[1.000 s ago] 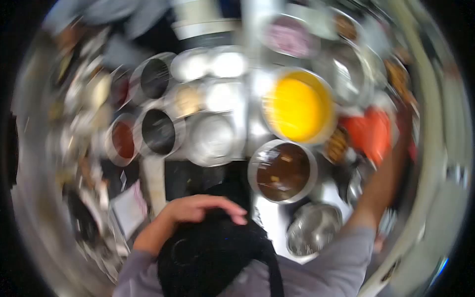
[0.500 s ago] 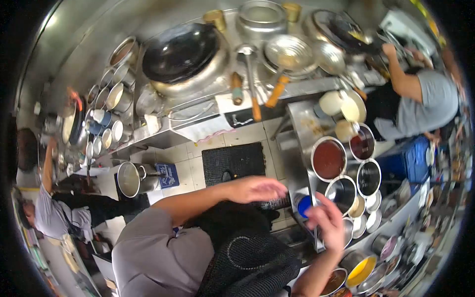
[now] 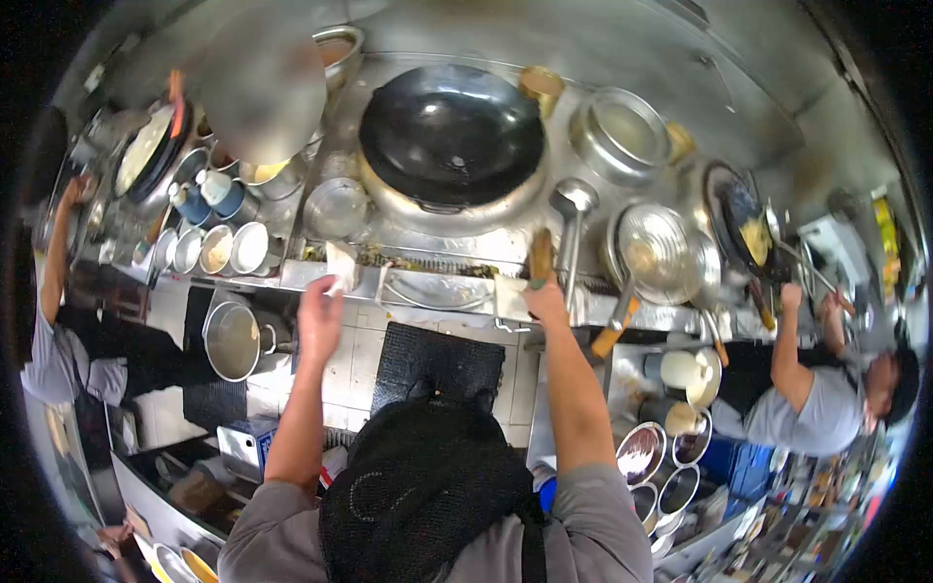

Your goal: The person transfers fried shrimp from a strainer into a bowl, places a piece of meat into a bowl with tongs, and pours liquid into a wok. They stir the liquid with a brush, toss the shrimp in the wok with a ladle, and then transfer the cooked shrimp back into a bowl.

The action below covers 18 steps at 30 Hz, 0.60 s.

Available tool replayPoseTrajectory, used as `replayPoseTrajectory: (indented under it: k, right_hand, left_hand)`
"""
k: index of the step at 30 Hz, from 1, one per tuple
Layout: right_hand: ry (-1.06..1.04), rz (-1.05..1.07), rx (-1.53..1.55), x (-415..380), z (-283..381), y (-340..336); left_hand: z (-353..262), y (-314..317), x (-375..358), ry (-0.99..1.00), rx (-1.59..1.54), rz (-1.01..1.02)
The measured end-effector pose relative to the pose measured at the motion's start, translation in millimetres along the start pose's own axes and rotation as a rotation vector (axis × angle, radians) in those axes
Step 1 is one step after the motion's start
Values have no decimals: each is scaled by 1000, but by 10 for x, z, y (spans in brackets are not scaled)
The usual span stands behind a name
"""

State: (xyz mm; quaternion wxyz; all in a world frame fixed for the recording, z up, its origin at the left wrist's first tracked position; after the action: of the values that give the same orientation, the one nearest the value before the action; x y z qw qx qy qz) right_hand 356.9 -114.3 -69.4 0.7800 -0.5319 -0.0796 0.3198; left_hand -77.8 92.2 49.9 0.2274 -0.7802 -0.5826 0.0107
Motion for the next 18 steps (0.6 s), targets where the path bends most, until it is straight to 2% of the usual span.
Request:
replayPoseTrajectory:
  k: [1, 2, 3, 4, 5, 6, 7, 8, 9, 10, 11, 13, 14, 15, 16, 17, 18]
  right_hand:
    - [232, 132, 405, -45, -29, 37]
    - [269, 258, 777, -64, -8, 69]
    - [262, 177, 771, -158, 96, -167]
    - [224, 20, 737, -121, 90, -344]
    - [27, -228, 514, 361, -170, -414]
    - [-214, -438, 501, 249, 472, -988]
    - [-149, -241, 621, 227, 999, -1262]
    - [-190, -110, 678, 479, 1305, -1375]
    - [-229, -267, 639, 893, 1510, -1520]
    - [-440, -353, 564, 1174, 1853, -1589]
    - [-493, -337, 462, 1580, 2115, -1490]
    - [-658, -616, 122, 1928, 2689, -1294]
    - [-737, -704, -52, 2496, 2779, -872]
    - [-385, 12, -4, 2376, 2955, -429]
    - [-447, 504, -60, 2795, 2864, 352]
    - [-659, 557, -37, 2132, 3019, 368]
    - [-797, 780, -6, 1516, 3125, 288]
  left_hand:
    - [-400, 155, 42, 137, 98, 54]
    - [-509, 349, 70, 206, 58, 95]
    - [-560, 552, 125, 268, 27, 114]
    - [-517, 793, 208, 250, -54, 126]
    - [-446, 1068, 322, 238, -61, 150]
    - [-447, 1350, 485, 207, 6, 198]
    - [-483, 1576, 584, 317, 48, 128]
    - [-751, 1602, 693, 314, 81, 123]
    - [-634, 1866, 751, 427, 74, 63]
    - [-710, 1938, 778, 428, 188, 51]
    - [-442, 2276, 818, 334, 291, 58]
    - [-413, 2391, 737, 262, 408, 121]
    - [-348, 2346, 727, 231, 430, 94]
    - [-348, 2338, 694, 264, 428, 83]
    - [-401, 2334, 652, 305, 422, 79]
    - [-433, 2271, 643, 296, 438, 68]
    - [-487, 2237, 628, 301, 405, 93]
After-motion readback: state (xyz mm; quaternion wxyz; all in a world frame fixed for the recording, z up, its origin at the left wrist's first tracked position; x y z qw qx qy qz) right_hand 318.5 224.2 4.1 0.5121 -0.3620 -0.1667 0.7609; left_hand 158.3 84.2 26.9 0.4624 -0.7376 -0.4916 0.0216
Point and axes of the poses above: each hand's wrist, its own x-axis towards the middle knuckle, its own y-axis out of the palm, z = x × y, the point moved 9 cm from there along x, towards the middle knuckle, and after that the axes turned 7 degrees about -x, right-handed, at the moved point
